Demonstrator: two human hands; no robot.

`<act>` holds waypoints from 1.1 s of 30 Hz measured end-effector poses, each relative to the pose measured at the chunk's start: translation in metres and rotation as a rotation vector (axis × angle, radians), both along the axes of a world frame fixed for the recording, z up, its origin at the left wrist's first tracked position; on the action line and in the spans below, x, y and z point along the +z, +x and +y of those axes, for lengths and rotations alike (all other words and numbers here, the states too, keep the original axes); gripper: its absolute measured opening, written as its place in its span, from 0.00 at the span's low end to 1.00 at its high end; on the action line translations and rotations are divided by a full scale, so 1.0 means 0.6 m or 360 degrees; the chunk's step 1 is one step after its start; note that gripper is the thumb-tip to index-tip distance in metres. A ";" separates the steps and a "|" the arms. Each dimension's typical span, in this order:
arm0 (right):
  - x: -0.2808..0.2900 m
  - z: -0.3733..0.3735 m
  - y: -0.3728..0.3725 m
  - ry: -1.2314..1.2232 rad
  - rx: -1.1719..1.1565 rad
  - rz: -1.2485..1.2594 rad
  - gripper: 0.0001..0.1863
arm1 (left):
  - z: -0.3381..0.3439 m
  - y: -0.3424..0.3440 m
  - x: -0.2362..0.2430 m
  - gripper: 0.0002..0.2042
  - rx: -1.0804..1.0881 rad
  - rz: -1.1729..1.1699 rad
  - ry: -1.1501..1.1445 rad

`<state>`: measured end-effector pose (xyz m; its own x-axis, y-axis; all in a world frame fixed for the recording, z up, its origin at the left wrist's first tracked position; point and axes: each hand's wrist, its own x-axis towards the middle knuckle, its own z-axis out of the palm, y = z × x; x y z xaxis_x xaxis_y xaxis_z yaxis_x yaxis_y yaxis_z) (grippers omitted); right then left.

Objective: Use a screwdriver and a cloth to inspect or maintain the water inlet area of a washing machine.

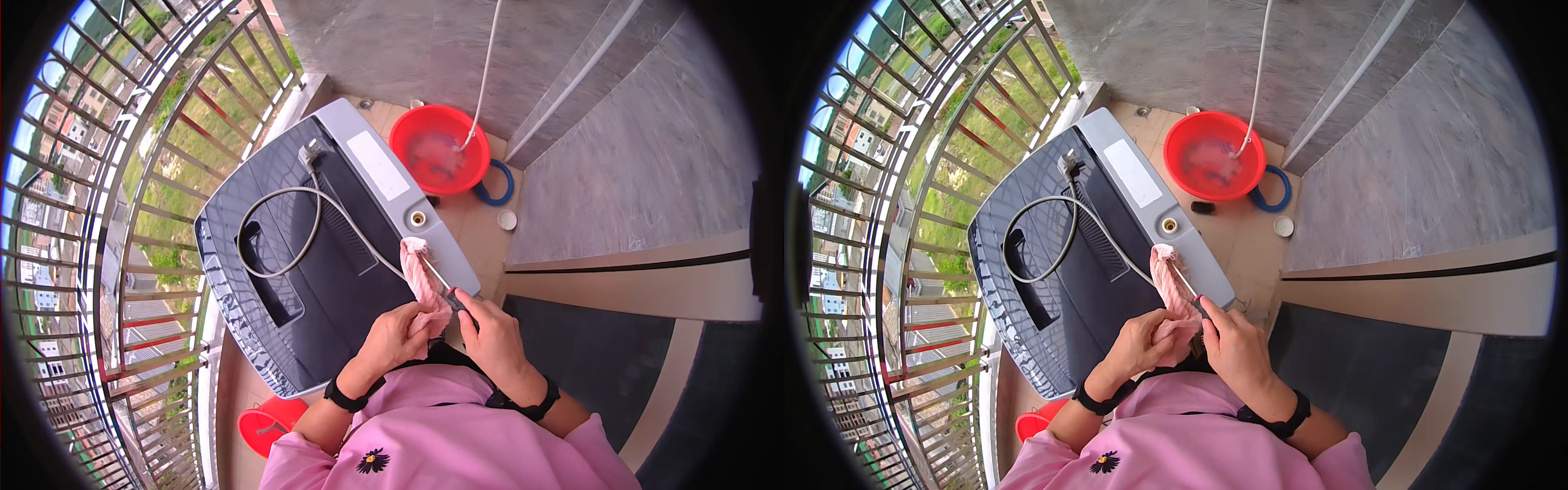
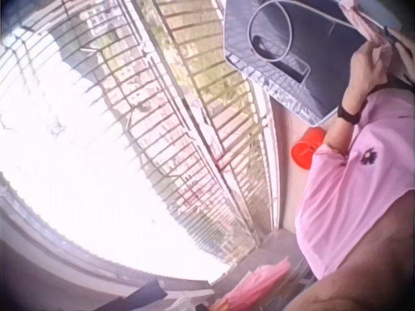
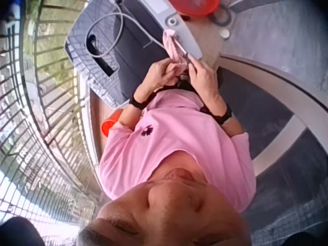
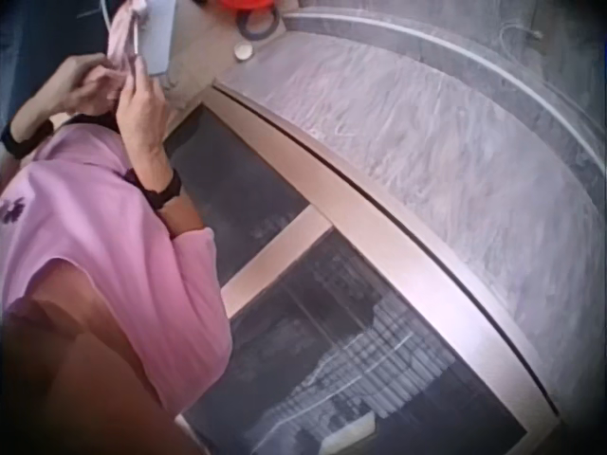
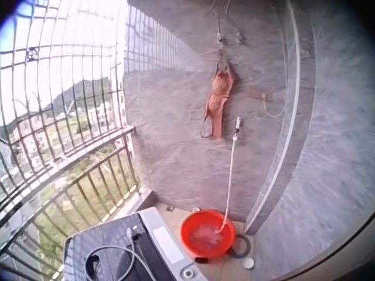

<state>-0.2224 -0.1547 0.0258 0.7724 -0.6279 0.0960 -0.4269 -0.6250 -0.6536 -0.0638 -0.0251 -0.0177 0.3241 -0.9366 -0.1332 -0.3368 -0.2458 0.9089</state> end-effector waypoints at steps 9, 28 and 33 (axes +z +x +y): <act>0.034 0.007 0.014 -0.0076 0.0078 0.0406 0.19 | -0.008 0.002 0.004 0.12 -0.0137 0.0106 0.0032; -0.069 -0.002 0.155 -0.0177 -0.0016 0.0268 0.22 | -0.028 0.028 0.005 0.17 0.0219 0.0022 0.0062; -0.059 -0.004 0.139 -0.0177 -0.0023 0.0405 0.22 | -0.034 0.026 0.033 0.09 0.0080 0.0361 0.0341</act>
